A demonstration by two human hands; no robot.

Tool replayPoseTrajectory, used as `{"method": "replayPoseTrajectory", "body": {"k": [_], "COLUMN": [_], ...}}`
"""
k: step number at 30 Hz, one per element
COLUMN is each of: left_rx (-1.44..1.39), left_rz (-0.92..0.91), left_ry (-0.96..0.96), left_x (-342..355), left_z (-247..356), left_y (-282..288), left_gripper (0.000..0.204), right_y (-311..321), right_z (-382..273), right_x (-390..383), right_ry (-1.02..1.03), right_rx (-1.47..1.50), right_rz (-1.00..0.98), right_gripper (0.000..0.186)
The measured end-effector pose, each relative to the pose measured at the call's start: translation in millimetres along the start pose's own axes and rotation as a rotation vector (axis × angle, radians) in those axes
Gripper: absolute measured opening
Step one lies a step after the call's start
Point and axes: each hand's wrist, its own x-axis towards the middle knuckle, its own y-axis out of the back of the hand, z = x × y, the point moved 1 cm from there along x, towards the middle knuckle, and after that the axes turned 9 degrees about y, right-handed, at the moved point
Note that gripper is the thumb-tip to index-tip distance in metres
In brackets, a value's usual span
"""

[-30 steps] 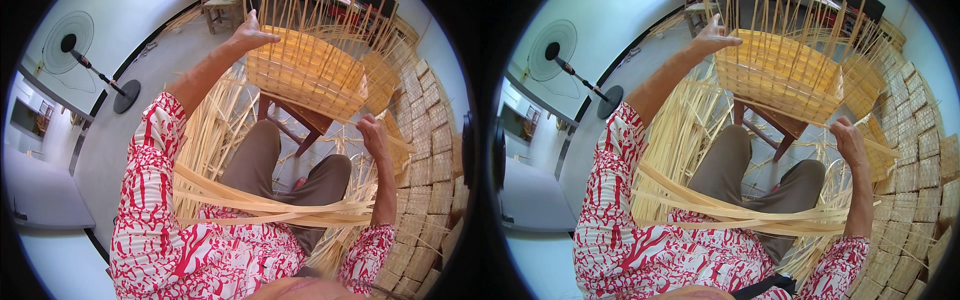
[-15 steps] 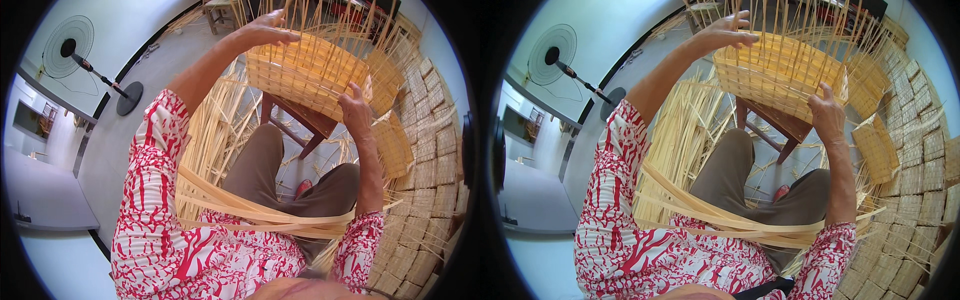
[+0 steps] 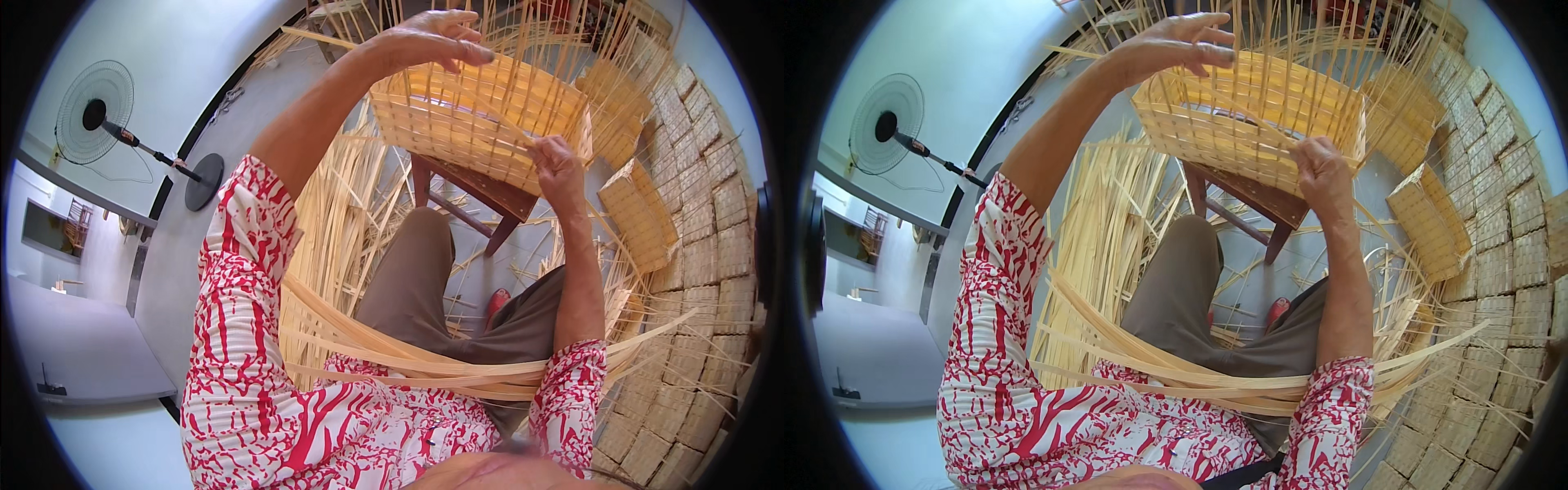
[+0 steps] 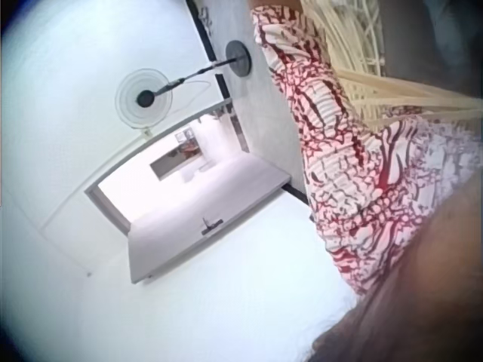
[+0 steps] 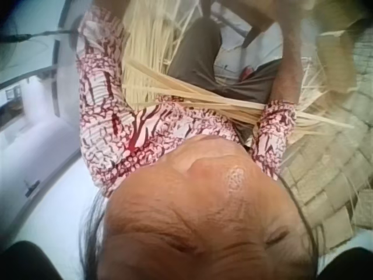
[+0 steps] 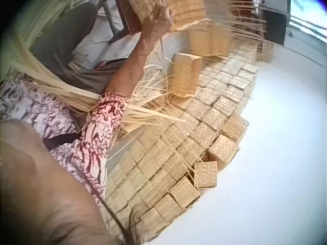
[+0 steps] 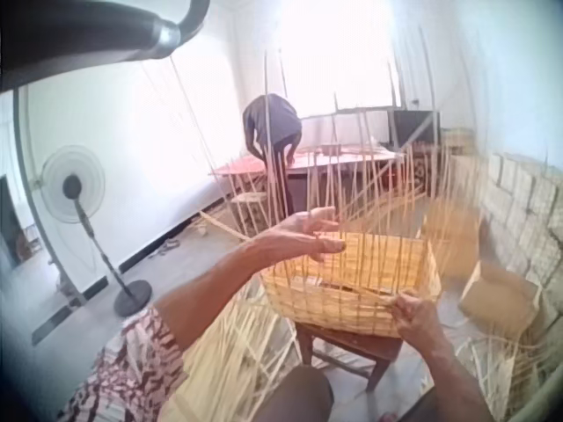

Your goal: The person weaves a basket by hand, interlacing thin bamboo strips through a pre-formed frame. They repeatedly pull strips through the weave, tighten them, and adjust the basket's shape while seated.

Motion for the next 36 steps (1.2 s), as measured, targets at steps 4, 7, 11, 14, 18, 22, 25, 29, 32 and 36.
{"method": "replayPoseTrajectory", "body": {"k": [4,7,11,14,18,22,25,29,32,36], "left_rx": [0.156,0.269,0.196,0.178,0.151,0.287,0.283,0.327,0.334,0.595], "left_rz": [-0.063,-0.071,-0.084,-0.201,-0.189,-0.215,-0.296,-0.250,-0.381,-0.190], "left_ry": [0.125,0.145,-0.129,-0.200,0.068,0.022,-0.081,-0.076,-0.092,-0.239], "left_x": [13.5,18.7,6.6,6.5,26.2,30.2,23.6,32.6,36.4,33.7], "left_z": [10.7,14.4,20.9,39.0,40.1,50.3,69.8,72.5,80.8,76.6], "left_y": [-12.5,-5.8,9.2,4.7,-19.8,-29.5,-26.7,-50.6,-59.0,-86.9], "left_gripper": [0.120,0.093,0.053,0.060,0.098,0.067,0.047,0.069,0.083,0.032], "right_y": [1.6,-0.3,-5.2,-7.9,-18.3,-19.1,-19.3,-26.3,-31.6,-28.9], "right_z": [-17.8,-21.2,-16.3,-12.3,-21.3,-26.5,-24.1,-28.3,-33.5,-30.6], "right_x": [4.1,4.0,3.3,3.7,9.1,9.0,10.3,16.8,16.7,11.8], "right_ry": [0.023,-0.015,-0.037,-0.064,0.000,-0.053,-0.099,-0.025,0.016,0.062], "right_rx": [-0.015,0.010,-0.044,-0.065,-0.039,0.008,-0.005,-0.094,-0.114,-0.151], "right_rz": [0.040,0.048,0.087,0.074,0.071,0.099,0.132,0.115,0.084,0.056], "right_gripper": [0.008,0.008,0.009,0.009,0.008,0.009,0.008,0.006,0.005,0.006]}}
